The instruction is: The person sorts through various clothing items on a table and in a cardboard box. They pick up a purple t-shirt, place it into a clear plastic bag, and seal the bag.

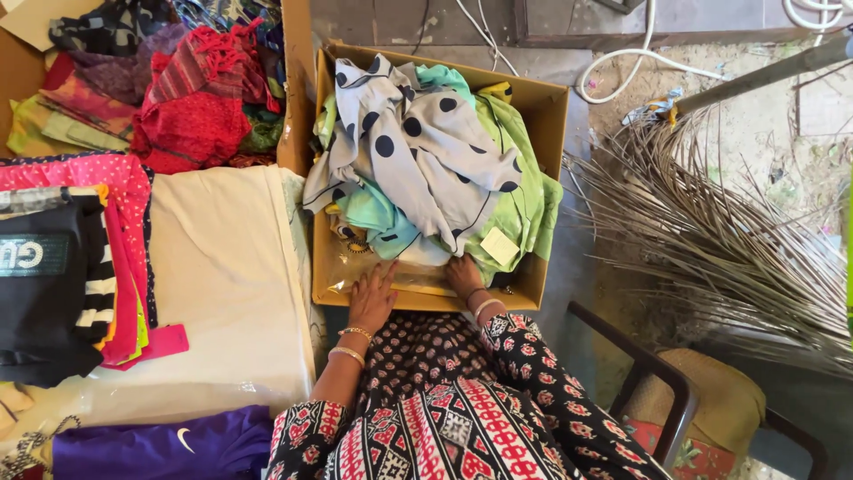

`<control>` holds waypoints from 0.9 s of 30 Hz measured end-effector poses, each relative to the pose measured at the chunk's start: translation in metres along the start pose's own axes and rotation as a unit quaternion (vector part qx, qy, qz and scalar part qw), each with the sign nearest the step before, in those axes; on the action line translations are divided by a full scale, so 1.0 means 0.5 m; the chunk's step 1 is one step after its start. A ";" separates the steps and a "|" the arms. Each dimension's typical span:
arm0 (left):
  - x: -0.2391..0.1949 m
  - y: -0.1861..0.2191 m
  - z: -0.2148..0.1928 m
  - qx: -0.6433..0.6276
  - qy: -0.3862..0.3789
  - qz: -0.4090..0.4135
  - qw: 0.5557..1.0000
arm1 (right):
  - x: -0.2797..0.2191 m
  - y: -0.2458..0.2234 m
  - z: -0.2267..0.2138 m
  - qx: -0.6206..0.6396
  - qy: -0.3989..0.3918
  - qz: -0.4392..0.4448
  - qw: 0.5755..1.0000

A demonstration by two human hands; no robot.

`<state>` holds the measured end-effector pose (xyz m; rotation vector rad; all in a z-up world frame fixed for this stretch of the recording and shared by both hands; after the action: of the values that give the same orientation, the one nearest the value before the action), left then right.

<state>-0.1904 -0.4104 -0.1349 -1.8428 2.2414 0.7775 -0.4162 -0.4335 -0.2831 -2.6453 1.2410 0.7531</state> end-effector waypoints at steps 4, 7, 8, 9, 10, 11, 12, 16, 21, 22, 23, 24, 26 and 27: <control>0.003 -0.005 0.003 -0.009 0.015 -0.001 1.000 | -0.010 0.011 0.004 0.047 0.026 0.004 0.999; 0.003 -0.003 0.002 -0.020 0.019 -0.007 1.000 | -0.021 0.020 0.000 0.085 0.043 0.046 0.994; 0.002 -0.004 0.002 -0.014 0.019 -0.006 1.000 | -0.017 0.015 0.002 0.094 0.047 0.047 0.993; 0.001 -0.004 0.002 -0.008 0.018 -0.006 1.000 | -0.012 0.011 0.004 0.103 0.051 0.047 0.992; -0.002 -0.003 0.000 -0.007 0.018 -0.007 1.000 | -0.018 0.004 -0.015 0.104 0.051 0.047 0.992; -0.004 -0.002 -0.003 -0.008 0.019 -0.008 1.000 | -0.023 0.000 -0.026 0.099 0.021 0.054 0.993; -0.003 -0.001 -0.006 -0.009 0.022 -0.008 1.000 | -0.027 0.000 -0.038 0.091 -0.009 0.061 0.994; -0.001 -0.003 -0.003 -0.013 0.023 -0.013 1.000 | -0.043 0.002 -0.071 0.091 0.045 0.043 0.994; -0.001 -0.006 0.012 -0.003 0.031 -0.008 0.999 | -0.032 0.009 -0.020 0.149 0.066 0.038 0.986; 0.001 -0.007 0.012 -0.004 0.031 -0.009 0.999 | -0.026 0.009 -0.016 0.148 0.066 0.037 0.986; 0.002 -0.007 0.015 -0.002 0.024 -0.008 1.000 | -0.019 0.006 -0.005 0.149 0.040 0.033 0.987; 0.002 -0.008 0.019 0.000 0.017 -0.007 1.000 | -0.012 0.001 0.007 0.151 0.014 0.028 0.988; 0.003 -0.011 0.019 -0.001 0.028 -0.008 1.000 | 0.000 -0.013 -0.002 0.174 -0.012 0.024 0.984; 0.002 -0.010 0.019 -0.004 0.038 -0.008 0.999 | 0.003 -0.021 -0.002 0.196 -0.038 0.021 0.980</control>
<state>-0.1879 -0.4073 -0.1451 -1.9230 2.2683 0.7260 -0.4074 -0.4278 -0.2839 -2.2588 1.2769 0.5414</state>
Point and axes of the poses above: each hand's wrist, its own x-axis towards the middle knuckle, its own z-axis out of the palm, y = z × x, the point moved 7 cm from there along x, towards the middle knuckle, and after that the axes turned 7 degrees about x, right-handed, at the moved point
